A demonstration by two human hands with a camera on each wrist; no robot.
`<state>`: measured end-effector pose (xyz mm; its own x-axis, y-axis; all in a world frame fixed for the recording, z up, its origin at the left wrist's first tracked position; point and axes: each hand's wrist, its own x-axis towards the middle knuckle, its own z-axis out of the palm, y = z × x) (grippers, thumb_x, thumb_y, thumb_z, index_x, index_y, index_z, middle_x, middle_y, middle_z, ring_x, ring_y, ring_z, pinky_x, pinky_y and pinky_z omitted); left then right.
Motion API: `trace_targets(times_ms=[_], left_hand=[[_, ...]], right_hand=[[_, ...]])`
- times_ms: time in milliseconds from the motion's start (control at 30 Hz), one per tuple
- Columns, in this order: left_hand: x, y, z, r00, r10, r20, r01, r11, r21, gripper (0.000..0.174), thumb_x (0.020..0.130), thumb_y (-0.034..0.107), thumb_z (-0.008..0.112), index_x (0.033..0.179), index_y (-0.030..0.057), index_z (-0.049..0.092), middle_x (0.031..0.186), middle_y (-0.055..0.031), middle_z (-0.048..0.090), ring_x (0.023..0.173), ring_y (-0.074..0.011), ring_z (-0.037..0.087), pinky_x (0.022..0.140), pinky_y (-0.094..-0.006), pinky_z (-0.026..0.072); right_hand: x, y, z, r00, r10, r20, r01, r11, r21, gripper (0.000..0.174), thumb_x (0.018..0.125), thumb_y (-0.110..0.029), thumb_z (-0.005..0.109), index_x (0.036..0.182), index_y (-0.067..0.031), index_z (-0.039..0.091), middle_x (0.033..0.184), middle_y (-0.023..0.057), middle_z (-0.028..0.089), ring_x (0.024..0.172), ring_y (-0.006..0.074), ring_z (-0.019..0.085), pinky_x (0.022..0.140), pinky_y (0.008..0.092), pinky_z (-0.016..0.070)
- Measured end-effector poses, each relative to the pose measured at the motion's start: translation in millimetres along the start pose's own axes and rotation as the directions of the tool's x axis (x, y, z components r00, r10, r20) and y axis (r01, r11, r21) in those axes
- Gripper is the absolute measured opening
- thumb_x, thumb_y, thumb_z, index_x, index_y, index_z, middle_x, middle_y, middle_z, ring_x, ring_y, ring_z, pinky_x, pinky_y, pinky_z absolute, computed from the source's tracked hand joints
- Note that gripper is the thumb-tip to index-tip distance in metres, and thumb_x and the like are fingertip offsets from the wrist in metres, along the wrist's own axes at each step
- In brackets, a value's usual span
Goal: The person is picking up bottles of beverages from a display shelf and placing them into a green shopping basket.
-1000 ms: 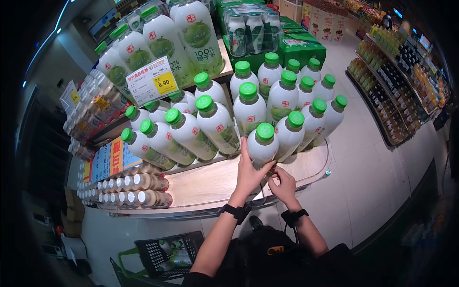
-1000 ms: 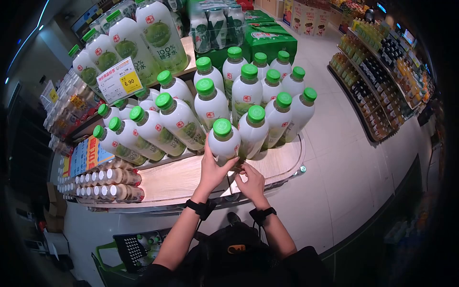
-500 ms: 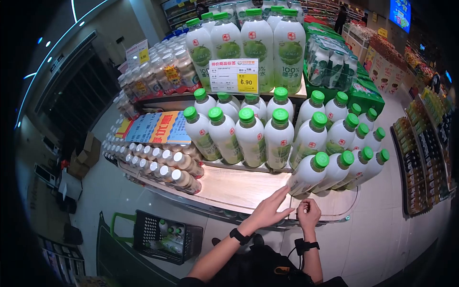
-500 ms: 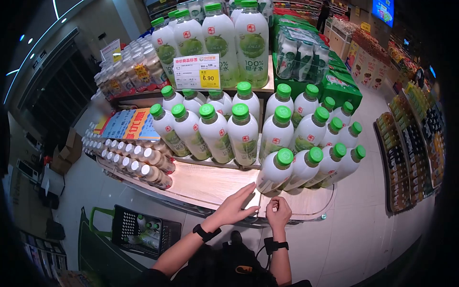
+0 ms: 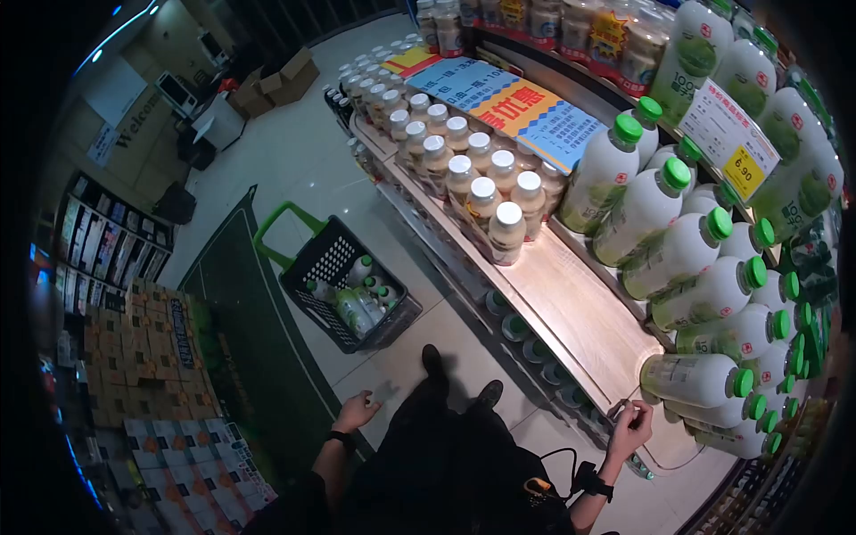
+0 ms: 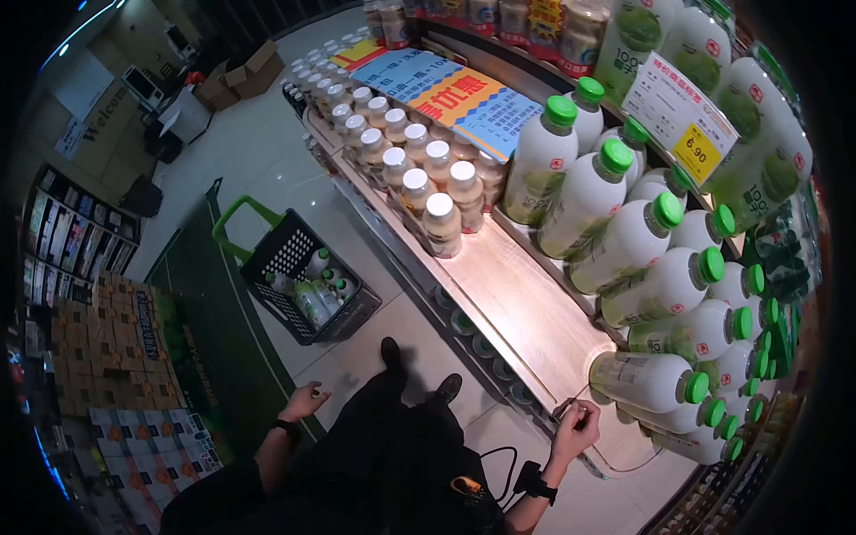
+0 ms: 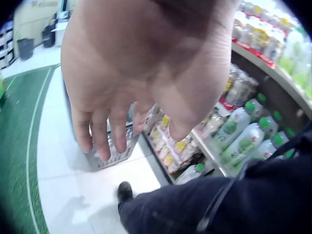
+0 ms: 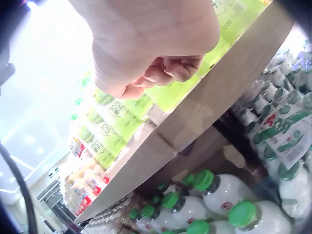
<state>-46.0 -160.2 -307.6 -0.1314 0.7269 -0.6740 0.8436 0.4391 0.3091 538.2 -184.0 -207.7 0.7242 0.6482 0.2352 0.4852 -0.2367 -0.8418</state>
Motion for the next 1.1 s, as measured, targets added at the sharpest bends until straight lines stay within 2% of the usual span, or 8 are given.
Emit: trace_targets(times_ms=[67,200,367,633,767,800,867,1100], left_hand=[[-21,-38,24,0.968,-0.162,0.192,0.178,0.982,-0.068,0.075,0.09,0.054,0.066,0.139,-0.0005,0.053,0.119,-0.024,0.068,0.113,-0.0363,0.066,0.097,-0.0415,0.0515],[-6,-121,81,0.92,-0.172,0.352,0.267,0.933,-0.24,0.076,0.089,0.055,0.066,0.14,0.0007,0.053,0.12,-0.0223,0.069,0.112,-0.0329,0.067,0.097,-0.0405,0.0515],[37,-111,32,0.963,-0.165,0.215,0.226,0.926,-0.303,0.066,0.09,0.051,0.067,0.135,0.0043,0.058,0.115,-0.0216,0.07,0.11,-0.0338,0.067,0.095,-0.0411,0.0525],[223,-152,-96,0.995,0.006,-0.102,-0.043,0.932,-0.361,0.049,0.09,0.04,0.068,0.121,0.002,0.064,0.105,-0.0209,0.072,0.101,-0.0359,0.07,0.089,-0.0428,0.055],[329,-157,-136,0.971,0.1,-0.217,-0.167,0.933,-0.32,0.04,0.088,0.032,0.068,0.115,0.0016,0.064,0.101,-0.0211,0.071,0.095,-0.0387,0.068,0.086,-0.0452,0.0546],[355,-156,-147,0.966,0.121,-0.228,-0.187,0.937,-0.294,0.039,0.088,0.029,0.068,0.115,0.0018,0.064,0.102,-0.0216,0.07,0.096,-0.0399,0.067,0.086,-0.0466,0.0539],[406,-146,-155,0.95,0.154,-0.271,-0.215,0.953,-0.214,0.039,0.087,0.028,0.068,0.117,0.0023,0.063,0.105,-0.0218,0.068,0.099,-0.0404,0.065,0.087,-0.0477,0.0528],[581,-79,-145,0.903,0.249,-0.351,-0.287,0.956,-0.061,0.056,0.081,0.024,0.072,0.131,0.0073,0.054,0.126,-0.024,0.057,0.115,-0.044,0.055,0.097,-0.0519,0.0466]], right_hand=[[-3,-16,22,0.989,-0.031,0.147,0.019,0.996,0.083,0.003,0.091,-0.003,0.065,0.093,-0.0007,0.063,0.061,-0.0032,0.048,0.056,0.0042,0.042,0.052,0.0213,0.033],[6,-76,84,0.926,-0.102,0.364,0.068,0.992,0.105,0.007,0.092,-0.006,0.067,0.095,-0.0001,0.065,0.064,-0.0031,0.053,0.058,0.0041,0.046,0.054,0.0198,0.036],[13,-105,167,0.903,-0.066,0.425,0.041,0.997,0.068,0.009,0.094,-0.009,0.066,0.097,-0.0014,0.066,0.07,-0.0029,0.055,0.061,0.004,0.048,0.056,0.0196,0.0383],[17,-78,248,0.994,0.114,0.006,-0.114,0.994,0.002,0.009,0.095,-0.014,0.067,0.096,-0.0045,0.066,0.066,-0.0033,0.047,0.057,0.0049,0.038,0.053,0.0209,0.0327],[7,-81,287,0.981,0.028,-0.19,-0.057,0.987,-0.15,0.014,0.096,-0.019,0.067,0.097,-0.0055,0.064,0.063,-0.0023,0.05,0.056,0.008,0.043,0.052,0.0274,0.0374],[3,-87,296,0.98,0.031,-0.196,-0.064,0.984,-0.165,0.014,0.096,-0.019,0.067,0.097,-0.0055,0.064,0.063,-0.0023,0.05,0.056,0.008,0.043,0.052,0.0274,0.0374],[0,-97,308,0.972,-0.038,-0.234,-0.105,0.817,-0.568,0.015,0.095,-0.022,0.066,0.097,-0.0069,0.064,0.064,-0.0004,0.051,0.057,0.0093,0.045,0.053,0.029,0.0391],[18,-49,298,0.959,-0.137,-0.248,-0.023,0.836,-0.549,0.011,0.098,-0.017,0.061,0.096,-0.0057,0.061,0.065,-0.0027,0.046,0.059,0.0073,0.041,0.052,0.0253,0.0346]])
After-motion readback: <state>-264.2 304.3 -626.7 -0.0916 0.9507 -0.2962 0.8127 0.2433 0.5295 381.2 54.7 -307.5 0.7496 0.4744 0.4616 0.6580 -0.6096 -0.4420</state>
